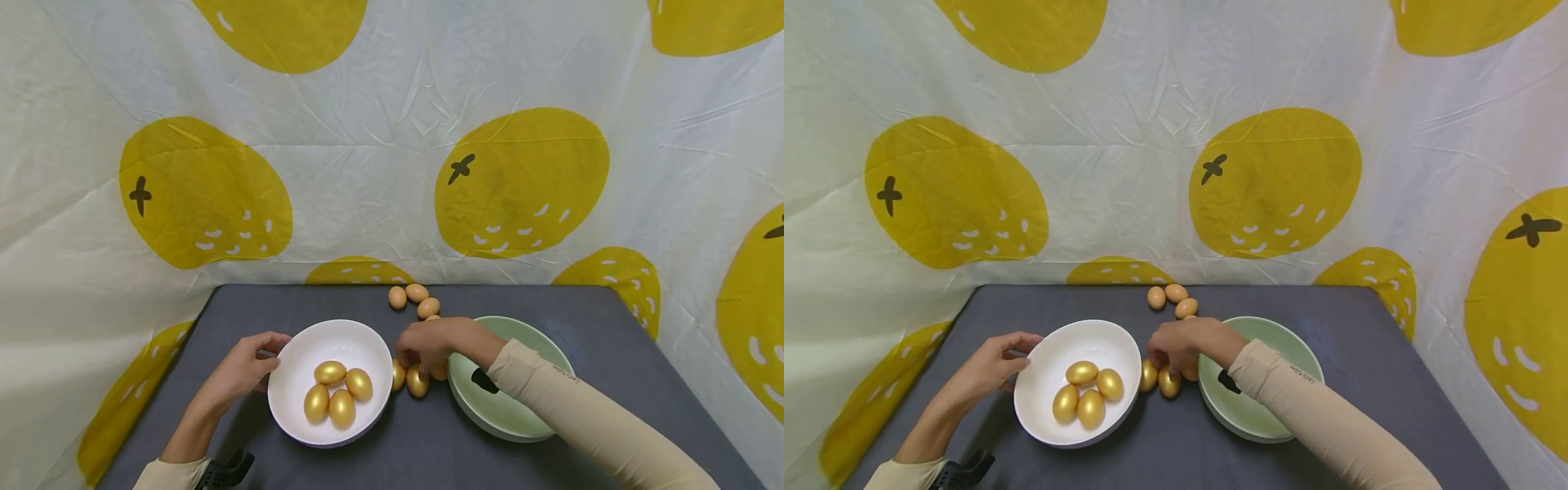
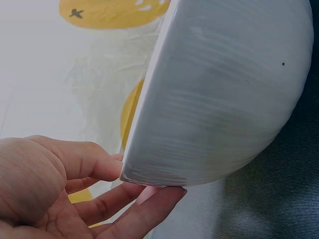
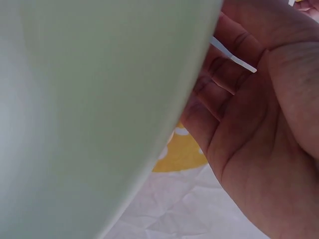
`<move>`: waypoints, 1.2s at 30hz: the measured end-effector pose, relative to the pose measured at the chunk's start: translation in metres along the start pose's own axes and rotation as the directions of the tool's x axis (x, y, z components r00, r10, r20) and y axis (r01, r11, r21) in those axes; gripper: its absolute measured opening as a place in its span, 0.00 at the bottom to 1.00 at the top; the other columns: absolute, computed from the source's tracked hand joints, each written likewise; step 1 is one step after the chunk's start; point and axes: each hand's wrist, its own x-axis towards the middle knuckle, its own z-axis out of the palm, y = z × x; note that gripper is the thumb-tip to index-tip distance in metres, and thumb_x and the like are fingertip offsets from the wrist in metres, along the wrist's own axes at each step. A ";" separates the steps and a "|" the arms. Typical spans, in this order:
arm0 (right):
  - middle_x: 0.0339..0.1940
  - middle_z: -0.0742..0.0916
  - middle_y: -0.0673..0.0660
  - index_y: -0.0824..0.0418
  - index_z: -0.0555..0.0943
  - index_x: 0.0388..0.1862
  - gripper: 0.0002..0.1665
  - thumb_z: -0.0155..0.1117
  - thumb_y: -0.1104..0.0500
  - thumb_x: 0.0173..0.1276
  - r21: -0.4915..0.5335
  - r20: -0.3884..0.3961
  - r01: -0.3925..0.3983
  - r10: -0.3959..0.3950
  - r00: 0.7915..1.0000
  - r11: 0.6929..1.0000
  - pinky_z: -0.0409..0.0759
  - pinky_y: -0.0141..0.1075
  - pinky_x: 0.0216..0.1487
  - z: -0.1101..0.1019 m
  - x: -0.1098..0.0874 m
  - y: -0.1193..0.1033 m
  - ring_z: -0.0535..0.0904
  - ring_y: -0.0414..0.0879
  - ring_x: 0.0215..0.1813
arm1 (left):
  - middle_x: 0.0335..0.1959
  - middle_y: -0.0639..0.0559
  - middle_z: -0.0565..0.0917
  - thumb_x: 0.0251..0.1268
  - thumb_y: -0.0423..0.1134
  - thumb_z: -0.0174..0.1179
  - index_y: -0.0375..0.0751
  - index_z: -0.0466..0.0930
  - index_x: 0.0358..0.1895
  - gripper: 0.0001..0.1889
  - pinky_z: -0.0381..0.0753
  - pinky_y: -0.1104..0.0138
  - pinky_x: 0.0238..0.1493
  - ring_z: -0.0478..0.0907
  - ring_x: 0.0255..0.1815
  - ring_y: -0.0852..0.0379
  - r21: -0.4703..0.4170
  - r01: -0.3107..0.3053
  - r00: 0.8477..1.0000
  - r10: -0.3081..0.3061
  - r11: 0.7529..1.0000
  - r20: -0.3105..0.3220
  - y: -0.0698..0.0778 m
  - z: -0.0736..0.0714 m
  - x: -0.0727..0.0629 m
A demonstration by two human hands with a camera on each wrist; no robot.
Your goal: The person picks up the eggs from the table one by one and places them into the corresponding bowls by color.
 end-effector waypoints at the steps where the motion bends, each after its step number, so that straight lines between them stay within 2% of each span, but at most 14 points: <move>1: 0.38 0.85 0.46 0.53 0.85 0.43 0.14 0.77 0.63 0.59 -0.012 0.000 -0.007 0.007 1.000 1.000 0.77 0.30 0.43 0.000 0.000 -0.001 0.75 0.36 0.39 | 0.50 0.40 0.81 0.69 0.27 0.57 0.36 0.77 0.64 0.20 0.88 0.55 0.29 0.84 0.45 0.48 0.002 -0.001 1.000 0.001 1.000 -0.001 0.000 0.000 0.000; 11: 0.36 0.85 0.45 0.50 0.85 0.40 0.17 0.83 0.57 0.53 -0.061 0.000 -0.055 0.055 0.998 0.997 0.77 0.31 0.39 0.004 0.003 -0.004 0.76 0.37 0.36 | 0.50 0.40 0.81 0.69 0.27 0.57 0.36 0.77 0.64 0.20 0.88 0.55 0.29 0.83 0.45 0.48 -0.005 -0.006 1.000 0.006 1.000 0.001 -0.001 0.000 0.002; 19: 0.32 0.84 0.42 0.46 0.87 0.33 0.13 0.84 0.53 0.51 -0.107 0.006 -0.073 0.074 0.997 0.992 0.76 0.31 0.34 0.004 0.005 -0.006 0.75 0.38 0.35 | 0.50 0.40 0.81 0.69 0.28 0.58 0.36 0.77 0.64 0.21 0.88 0.55 0.29 0.84 0.45 0.48 -0.005 -0.006 1.000 0.006 1.000 -0.002 -0.001 0.000 0.000; 28: 0.34 0.84 0.43 0.47 0.85 0.37 0.16 0.84 0.52 0.52 -0.097 0.015 -0.082 0.084 0.996 0.992 0.77 0.32 0.37 0.003 0.006 -0.006 0.76 0.37 0.36 | 0.51 0.39 0.81 0.69 0.28 0.57 0.34 0.76 0.64 0.21 0.88 0.54 0.29 0.84 0.45 0.48 -0.014 -0.010 1.000 0.010 1.000 0.002 0.000 0.000 0.000; 34: 0.28 0.81 0.42 0.45 0.85 0.28 0.12 0.83 0.51 0.53 -0.141 0.019 -0.067 0.070 0.997 0.988 0.75 0.32 0.31 0.005 0.009 -0.007 0.74 0.39 0.32 | 0.50 0.39 0.81 0.69 0.27 0.57 0.35 0.77 0.64 0.20 0.88 0.54 0.29 0.84 0.44 0.48 -0.016 0.000 1.000 0.000 1.000 -0.003 0.001 0.002 -0.002; 36: 0.28 0.80 0.42 0.44 0.84 0.26 0.11 0.83 0.52 0.52 -0.166 0.005 -0.055 0.056 0.998 0.985 0.74 0.32 0.31 0.006 0.008 -0.007 0.73 0.39 0.32 | 0.50 0.39 0.81 0.69 0.27 0.57 0.35 0.77 0.64 0.20 0.88 0.55 0.29 0.84 0.44 0.48 -0.015 0.002 1.000 -0.002 1.000 -0.002 0.002 0.002 -0.002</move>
